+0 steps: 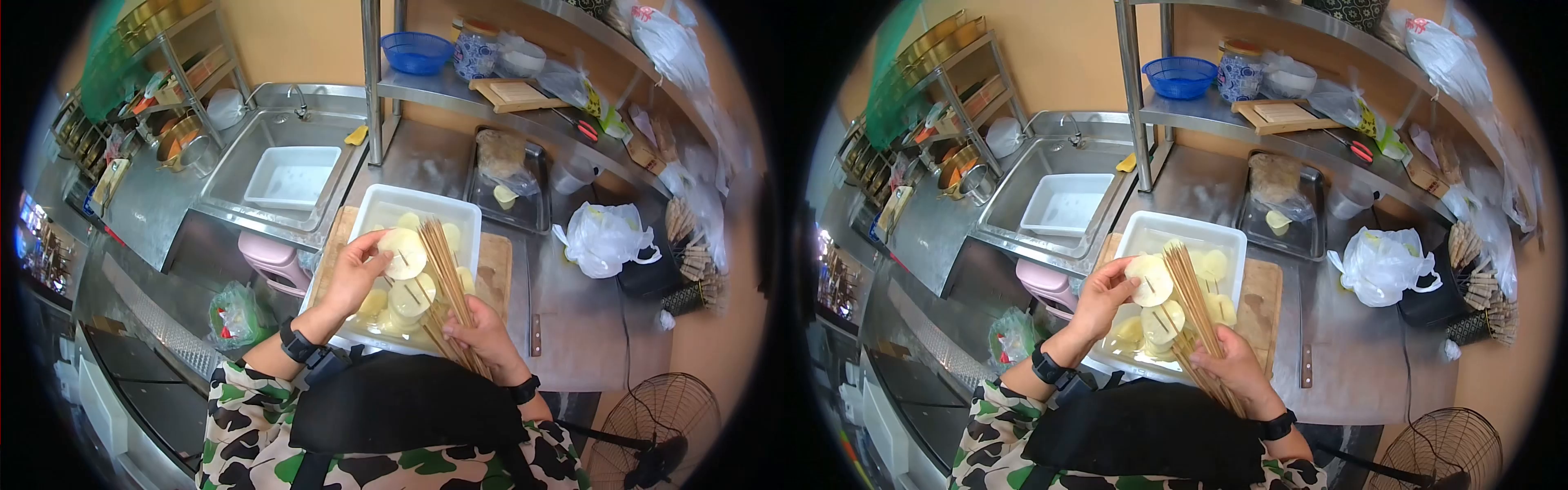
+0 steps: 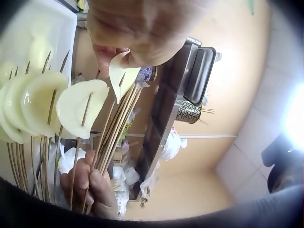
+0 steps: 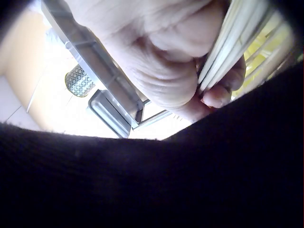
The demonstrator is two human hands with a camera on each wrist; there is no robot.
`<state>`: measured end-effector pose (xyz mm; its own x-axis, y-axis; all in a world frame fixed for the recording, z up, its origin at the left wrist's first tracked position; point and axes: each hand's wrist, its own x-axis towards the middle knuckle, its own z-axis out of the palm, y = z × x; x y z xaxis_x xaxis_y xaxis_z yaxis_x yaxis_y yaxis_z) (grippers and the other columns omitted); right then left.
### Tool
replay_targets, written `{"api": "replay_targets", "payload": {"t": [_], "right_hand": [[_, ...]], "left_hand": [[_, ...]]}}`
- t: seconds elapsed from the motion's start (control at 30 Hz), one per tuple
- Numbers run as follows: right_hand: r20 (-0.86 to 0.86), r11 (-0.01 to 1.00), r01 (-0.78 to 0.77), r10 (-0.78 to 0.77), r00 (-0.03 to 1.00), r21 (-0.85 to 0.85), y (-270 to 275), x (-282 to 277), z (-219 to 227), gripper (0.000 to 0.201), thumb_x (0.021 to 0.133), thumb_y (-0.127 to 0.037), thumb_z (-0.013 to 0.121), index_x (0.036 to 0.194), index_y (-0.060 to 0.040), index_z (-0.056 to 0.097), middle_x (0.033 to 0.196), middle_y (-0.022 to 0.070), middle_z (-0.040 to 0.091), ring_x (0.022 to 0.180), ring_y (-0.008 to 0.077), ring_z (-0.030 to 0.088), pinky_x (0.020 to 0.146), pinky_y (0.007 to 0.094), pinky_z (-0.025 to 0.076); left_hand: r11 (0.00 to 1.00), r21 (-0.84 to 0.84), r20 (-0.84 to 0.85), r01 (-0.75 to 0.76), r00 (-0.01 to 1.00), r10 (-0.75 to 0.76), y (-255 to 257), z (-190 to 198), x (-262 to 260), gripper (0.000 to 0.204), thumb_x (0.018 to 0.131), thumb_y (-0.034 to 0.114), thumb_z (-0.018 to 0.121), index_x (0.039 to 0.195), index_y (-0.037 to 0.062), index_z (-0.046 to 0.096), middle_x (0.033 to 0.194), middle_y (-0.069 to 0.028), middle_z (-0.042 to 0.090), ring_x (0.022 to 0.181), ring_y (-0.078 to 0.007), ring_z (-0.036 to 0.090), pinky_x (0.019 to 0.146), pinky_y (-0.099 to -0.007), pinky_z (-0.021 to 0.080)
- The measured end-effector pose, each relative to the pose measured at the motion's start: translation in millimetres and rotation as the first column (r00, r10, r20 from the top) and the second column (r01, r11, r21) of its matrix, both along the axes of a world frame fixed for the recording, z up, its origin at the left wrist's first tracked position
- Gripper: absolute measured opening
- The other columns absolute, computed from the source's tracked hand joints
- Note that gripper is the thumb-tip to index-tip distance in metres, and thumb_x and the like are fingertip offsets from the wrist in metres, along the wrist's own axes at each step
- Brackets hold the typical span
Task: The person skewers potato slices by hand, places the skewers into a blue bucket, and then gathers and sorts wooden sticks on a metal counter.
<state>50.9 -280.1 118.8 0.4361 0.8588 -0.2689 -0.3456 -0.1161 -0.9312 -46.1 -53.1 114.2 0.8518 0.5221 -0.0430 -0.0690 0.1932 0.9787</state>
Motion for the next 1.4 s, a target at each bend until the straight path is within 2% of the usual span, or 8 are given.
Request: {"api": "replay_targets", "payload": {"t": [0.2,0.3,0.43,0.57,0.7,0.8,1.13,1.4], "right_hand": [[0.019,1.0,0.012,-0.012,1.0,-0.019,1.6,2.2,0.0,0.021,0.08,-0.006,0.066,0.095,-0.0055,0.05,0.075,0.0005,0.058,0.055,0.0027,0.049,0.048,0.0158,0.036],[-0.002,0.998,0.046,-0.046,0.999,-0.032,1.8,2.7,1.0,0.022,0.08,-0.004,0.066,0.095,-0.0049,0.05,0.074,0.0013,0.058,0.054,0.0031,0.049,0.047,0.0162,0.037],[-0.018,0.996,0.086,-0.086,0.996,-0.032,2.4,7.3,-2.9,0.023,0.079,-0.001,0.065,0.096,-0.0042,0.05,0.074,0.0015,0.058,0.054,0.0039,0.049,0.047,0.0164,0.037],[0.048,0.98,0.192,-0.189,0.981,-0.055,-2.1,14.0,-6.9,0.023,0.079,0.0,0.065,0.096,-0.0037,0.051,0.075,0.0003,0.057,0.054,0.0048,0.049,0.049,0.0163,0.038],[-0.083,0.983,0.184,-0.182,0.98,0.013,-2.7,11.4,-2.9,0.02,0.08,-0.002,0.064,0.096,-0.0032,0.052,0.076,0.0001,0.056,0.056,0.0057,0.049,0.052,0.0173,0.039],[-0.128,0.987,0.156,-0.151,0.98,0.033,-0.9,10.5,-0.9,0.02,0.081,-0.004,0.062,0.098,-0.0025,0.052,0.077,0.0007,0.056,0.058,0.0065,0.05,0.053,0.0185,0.04],[-0.134,0.994,0.104,-0.101,0.986,0.019,-0.6,5.3,-0.8,0.021,0.081,-0.001,0.059,0.101,-0.0021,0.052,0.076,0.0015,0.057,0.061,0.0077,0.052,0.055,0.0199,0.042],[-0.13,0.995,0.101,-0.098,0.987,0.013,-0.2,6.1,-2.0,0.018,0.082,0.0,0.058,0.099,-0.0029,0.052,0.074,0.0009,0.056,0.06,0.0073,0.052,0.055,0.0199,0.043]], "left_hand": [[0.93,0.368,-0.004,0.024,1.0,-0.024,-2.1,5.0,0.7,0.034,0.082,0.002,0.062,0.115,0.0059,0.061,0.094,-0.0007,0.062,0.084,-0.0101,0.052,0.078,-0.0239,0.045],[0.585,0.811,0.001,0.023,0.999,-0.041,-12.8,19.0,-4.5,0.037,0.078,0.004,0.065,0.114,0.0105,0.063,0.095,-0.0044,0.063,0.093,-0.0178,0.051,0.085,-0.0295,0.042],[0.449,0.893,0.025,0.024,0.994,-0.102,-9.3,21.7,-0.5,0.036,0.076,0.007,0.068,0.112,0.0116,0.064,0.094,-0.0068,0.061,0.101,-0.0233,0.049,0.089,-0.0327,0.04],[0.745,0.661,-0.038,-0.087,0.988,0.149,37.6,-23.8,-0.8,0.017,0.08,0.009,0.063,0.097,0.0071,0.064,0.085,-0.0098,0.06,0.078,-0.024,0.057,0.075,-0.0365,0.047],[0.374,0.542,-0.71,0.753,0.648,-0.275,39.7,-58.3,-35.8,0.021,0.079,0.019,0.064,0.09,0.0015,0.063,0.075,-0.0147,0.063,0.075,-0.0306,0.062,0.07,-0.0394,0.048],[0.171,0.483,-0.847,0.859,0.507,-0.157,19.7,-80.4,-46.4,0.028,0.076,0.024,0.066,0.093,0.0017,0.063,0.08,-0.0182,0.063,0.081,-0.0346,0.061,0.073,-0.0421,0.048],[-0.081,0.561,-0.826,0.824,0.551,-0.118,8.1,-111.5,-18.9,0.016,0.072,0.006,0.059,0.087,0.0046,0.064,0.078,-0.0156,0.064,0.078,-0.034,0.064,0.067,-0.0423,0.05],[-0.013,0.593,-0.805,0.805,0.593,-0.007,25.1,-102.3,-25.0,0.014,0.074,0.013,0.056,0.083,0.0058,0.065,0.081,-0.0139,0.064,0.074,-0.0327,0.063,0.066,-0.0409,0.051]]}}
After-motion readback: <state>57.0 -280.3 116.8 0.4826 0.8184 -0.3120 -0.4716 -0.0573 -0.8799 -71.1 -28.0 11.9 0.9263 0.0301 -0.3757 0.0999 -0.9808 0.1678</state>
